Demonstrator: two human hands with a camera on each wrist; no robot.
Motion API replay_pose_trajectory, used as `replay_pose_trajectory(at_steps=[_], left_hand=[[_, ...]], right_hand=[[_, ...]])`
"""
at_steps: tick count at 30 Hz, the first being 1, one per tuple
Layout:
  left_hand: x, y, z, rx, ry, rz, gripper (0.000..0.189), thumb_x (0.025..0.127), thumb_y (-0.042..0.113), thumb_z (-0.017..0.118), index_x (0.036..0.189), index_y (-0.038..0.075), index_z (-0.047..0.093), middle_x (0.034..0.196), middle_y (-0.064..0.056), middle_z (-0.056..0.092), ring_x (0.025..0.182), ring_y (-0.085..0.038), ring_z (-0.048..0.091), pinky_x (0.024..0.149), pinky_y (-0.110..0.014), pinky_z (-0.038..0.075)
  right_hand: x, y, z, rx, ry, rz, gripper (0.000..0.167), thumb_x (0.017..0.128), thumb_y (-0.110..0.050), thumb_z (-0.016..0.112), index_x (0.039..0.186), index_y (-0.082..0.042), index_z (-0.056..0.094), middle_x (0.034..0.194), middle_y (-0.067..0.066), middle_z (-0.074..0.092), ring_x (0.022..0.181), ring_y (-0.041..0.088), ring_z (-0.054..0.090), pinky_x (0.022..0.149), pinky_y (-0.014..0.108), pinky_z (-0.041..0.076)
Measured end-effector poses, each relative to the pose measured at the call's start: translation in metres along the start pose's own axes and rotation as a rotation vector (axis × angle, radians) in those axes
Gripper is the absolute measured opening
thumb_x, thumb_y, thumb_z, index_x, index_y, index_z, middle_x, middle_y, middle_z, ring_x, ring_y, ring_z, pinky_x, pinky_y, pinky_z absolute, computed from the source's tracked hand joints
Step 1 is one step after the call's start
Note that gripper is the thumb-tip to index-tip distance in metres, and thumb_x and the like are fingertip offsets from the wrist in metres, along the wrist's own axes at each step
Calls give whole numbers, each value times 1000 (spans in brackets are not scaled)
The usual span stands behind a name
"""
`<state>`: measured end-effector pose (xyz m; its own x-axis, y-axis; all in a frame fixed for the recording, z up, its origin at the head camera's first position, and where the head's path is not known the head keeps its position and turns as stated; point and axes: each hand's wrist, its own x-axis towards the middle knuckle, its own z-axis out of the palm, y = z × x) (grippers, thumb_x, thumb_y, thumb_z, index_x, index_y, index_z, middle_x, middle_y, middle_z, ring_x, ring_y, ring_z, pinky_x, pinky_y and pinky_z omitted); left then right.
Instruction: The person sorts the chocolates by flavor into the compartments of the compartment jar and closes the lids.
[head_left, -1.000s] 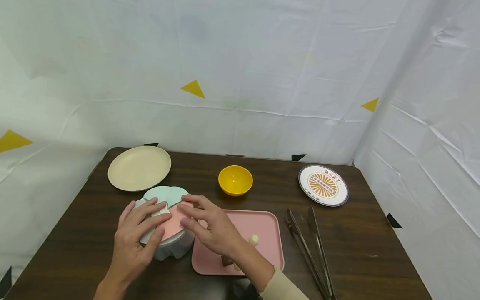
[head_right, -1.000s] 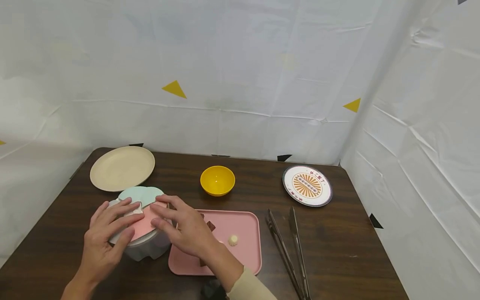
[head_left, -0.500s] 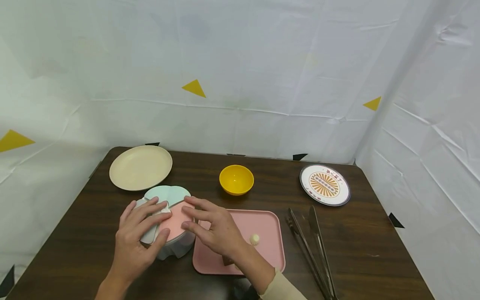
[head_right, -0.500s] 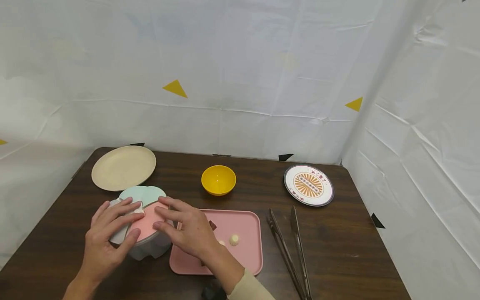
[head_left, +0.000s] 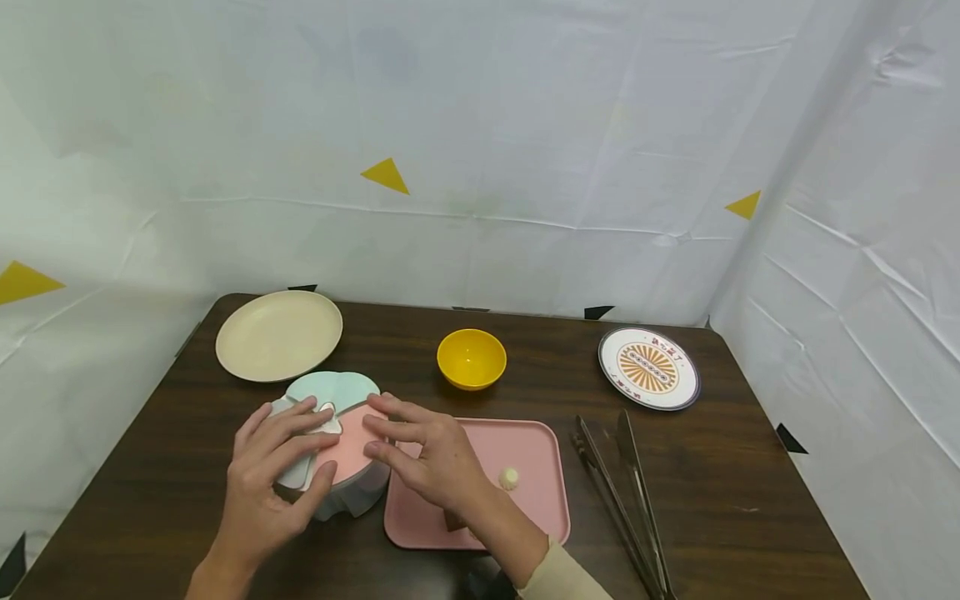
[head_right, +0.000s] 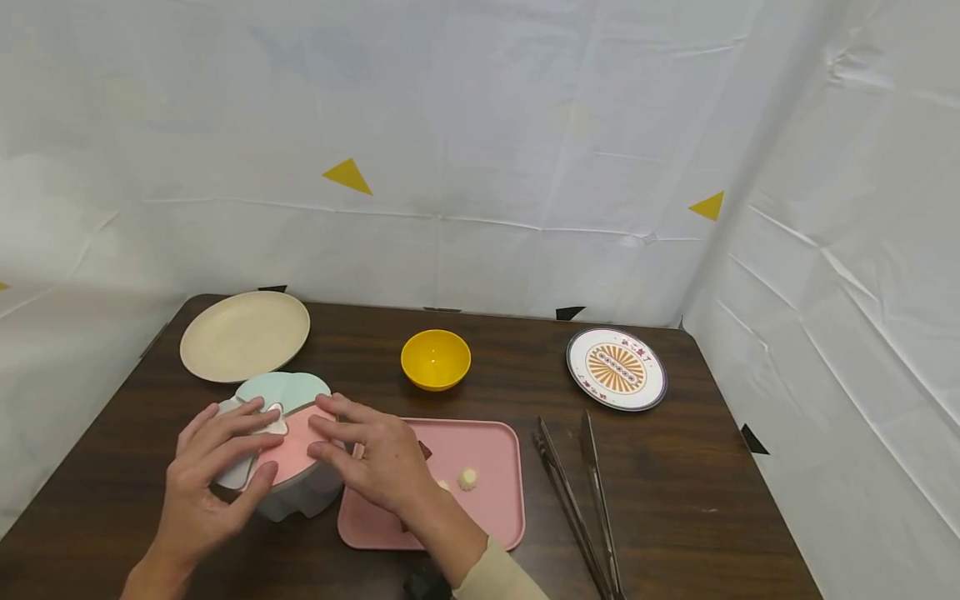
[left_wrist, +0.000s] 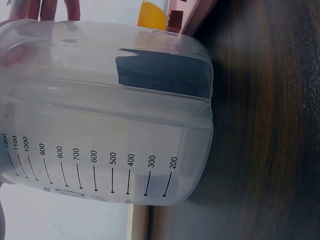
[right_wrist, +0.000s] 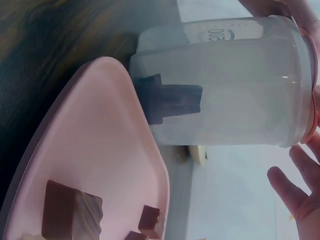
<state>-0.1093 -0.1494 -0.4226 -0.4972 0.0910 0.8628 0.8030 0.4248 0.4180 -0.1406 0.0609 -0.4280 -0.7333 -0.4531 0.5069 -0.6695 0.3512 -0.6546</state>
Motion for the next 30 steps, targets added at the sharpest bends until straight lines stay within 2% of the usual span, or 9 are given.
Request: replay_pose_trajectory(at_steps=[6, 9, 19, 22, 23, 30], left_hand=[[1, 2, 0, -1, 2, 16, 20, 85, 24, 70, 88, 6, 76, 102, -17, 71, 111, -30, 62, 109, -52, 22], [0, 3, 0, -1, 3, 5, 19, 85, 24, 71, 89, 6, 76, 101, -17, 71, 112, -30, 62, 110, -52, 21], [-6, -2, 2, 25, 7, -21, 18, 85, 24, 72, 90, 7, 77, 104, -16, 71, 113, -31, 61, 109, -52, 21], [-10, -8, 2, 42, 1, -30, 21, 86, 29, 73, 91, 9, 77, 105, -15, 71, 113, -31, 60, 109, -52, 21], [-12, -10, 2, 51, -1, -32, 23, 86, 31, 73, 91, 10, 77, 105, -14, 71, 114, -31, 60, 109, -52, 21], [-19, -12, 2, 161, -18, -32, 38, 87, 48, 70, 92, 11, 77, 109, -11, 71, 116, -31, 58, 108, -48, 21]], right_hand=[[-1, 0, 0, -54, -2, 0, 41, 88, -31, 72, 125, -13, 67, 139, -7, 56, 131, 6, 47, 92, 19, 46], [-1, 0, -1, -74, -6, -4, 42, 88, -32, 72, 126, -15, 67, 140, -8, 54, 130, 6, 47, 91, 18, 46], [-5, -5, -5, -274, -85, -1, 47, 93, -41, 64, 135, -22, 60, 150, -10, 43, 137, 10, 40, 100, 29, 43], [-6, -7, -4, -311, -72, -10, 47, 92, -43, 65, 134, -23, 62, 149, -8, 45, 137, 12, 40, 100, 31, 44], [-6, -7, -4, -324, -60, -31, 45, 92, -42, 65, 132, -23, 63, 148, -7, 46, 137, 12, 41, 100, 31, 44], [-8, -7, 0, -511, -15, -369, 31, 91, -35, 69, 121, -28, 72, 135, -6, 59, 126, 17, 50, 107, 31, 35]])
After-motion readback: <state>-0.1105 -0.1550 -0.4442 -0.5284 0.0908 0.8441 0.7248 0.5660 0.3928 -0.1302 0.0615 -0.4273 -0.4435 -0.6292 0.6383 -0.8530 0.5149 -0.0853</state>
